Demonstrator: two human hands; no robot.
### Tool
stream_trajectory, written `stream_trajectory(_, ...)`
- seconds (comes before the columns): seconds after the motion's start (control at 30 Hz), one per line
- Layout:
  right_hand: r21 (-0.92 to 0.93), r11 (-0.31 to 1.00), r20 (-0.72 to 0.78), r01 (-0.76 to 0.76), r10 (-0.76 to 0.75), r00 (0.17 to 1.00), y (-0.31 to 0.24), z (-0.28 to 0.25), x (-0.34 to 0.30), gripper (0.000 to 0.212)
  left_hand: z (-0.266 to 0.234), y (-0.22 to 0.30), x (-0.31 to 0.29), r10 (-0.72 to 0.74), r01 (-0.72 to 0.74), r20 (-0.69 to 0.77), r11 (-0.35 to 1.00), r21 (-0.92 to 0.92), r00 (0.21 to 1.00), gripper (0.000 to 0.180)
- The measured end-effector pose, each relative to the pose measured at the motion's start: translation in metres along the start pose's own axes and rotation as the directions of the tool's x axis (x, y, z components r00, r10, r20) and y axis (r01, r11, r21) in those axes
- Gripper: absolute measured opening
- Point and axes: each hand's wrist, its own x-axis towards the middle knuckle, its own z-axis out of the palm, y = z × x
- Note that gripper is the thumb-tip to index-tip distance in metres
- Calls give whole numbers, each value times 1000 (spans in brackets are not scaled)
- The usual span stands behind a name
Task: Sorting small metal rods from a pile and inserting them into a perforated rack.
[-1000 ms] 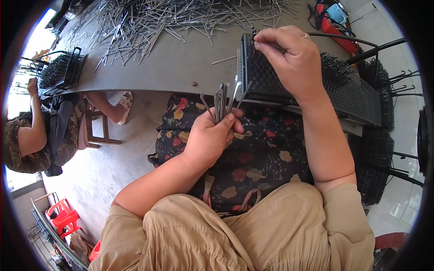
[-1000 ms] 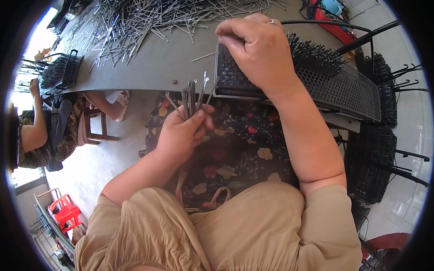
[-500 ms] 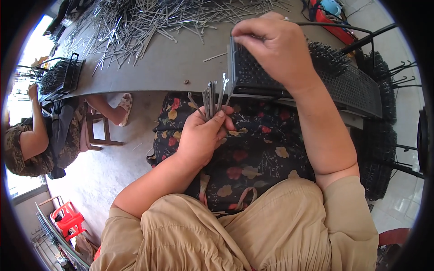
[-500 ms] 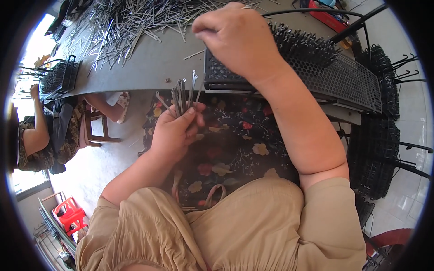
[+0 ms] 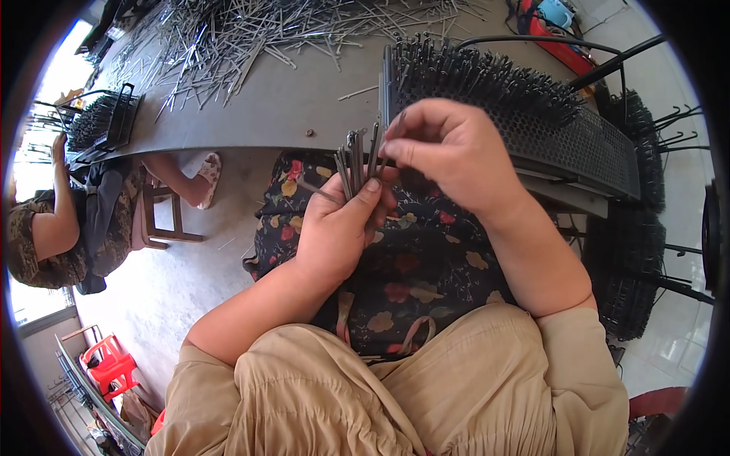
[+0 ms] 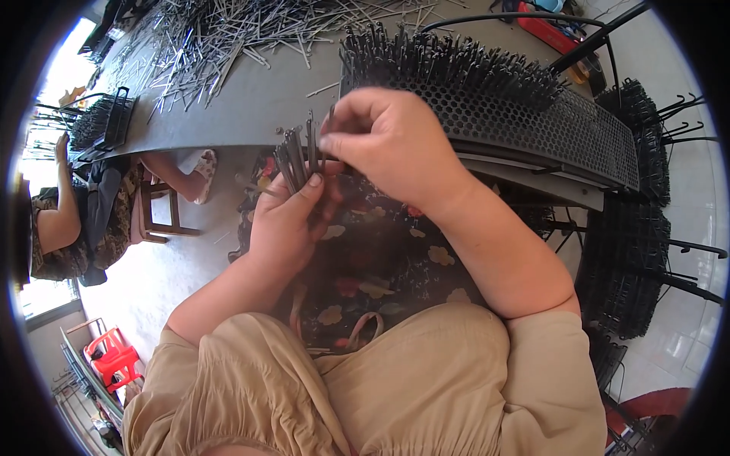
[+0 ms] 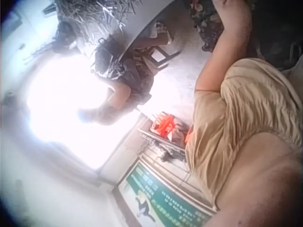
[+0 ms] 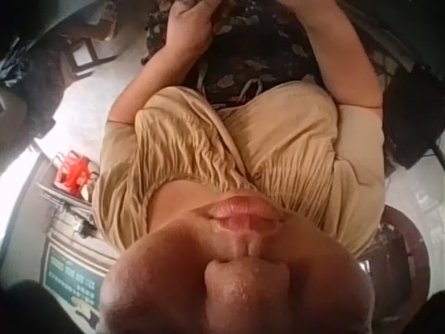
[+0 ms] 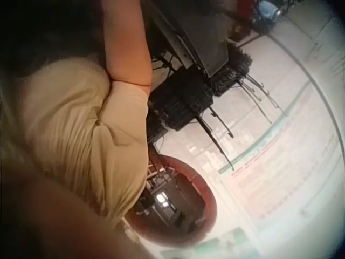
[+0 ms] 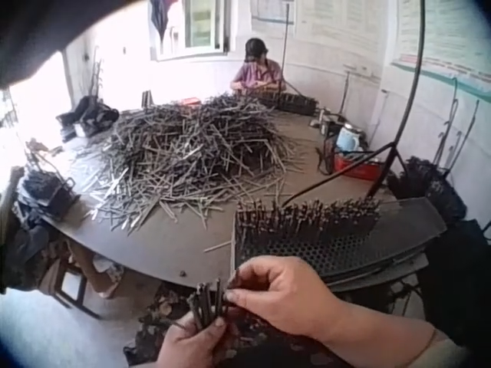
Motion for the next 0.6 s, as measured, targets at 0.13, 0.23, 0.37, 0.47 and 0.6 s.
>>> stream_trajectory(0.13,-37,975,-234,217,-220,947,-13,-8,8,30,-8,-2,2,-20,31,127,996,-87,992,18)
stream_trajectory(0.23,-465,759,-318,455,-623,715,1,-24,32,38,-6,-3,3,-66,74,99,994,-76,993,15)
stream_trajectory(0.37,-689,535,-237,490,-804,545,7,-25,43,35,-4,-4,5,-93,92,61,996,23,994,14)
stream_trajectory(0.47,-684,552,-256,477,-794,552,13,-25,45,32,-5,-5,6,-67,63,56,996,67,996,15)
stream_trajectory(0.6,-892,116,106,437,-887,450,12,-37,56,19,-7,-6,7,-107,101,51,989,110,993,16)
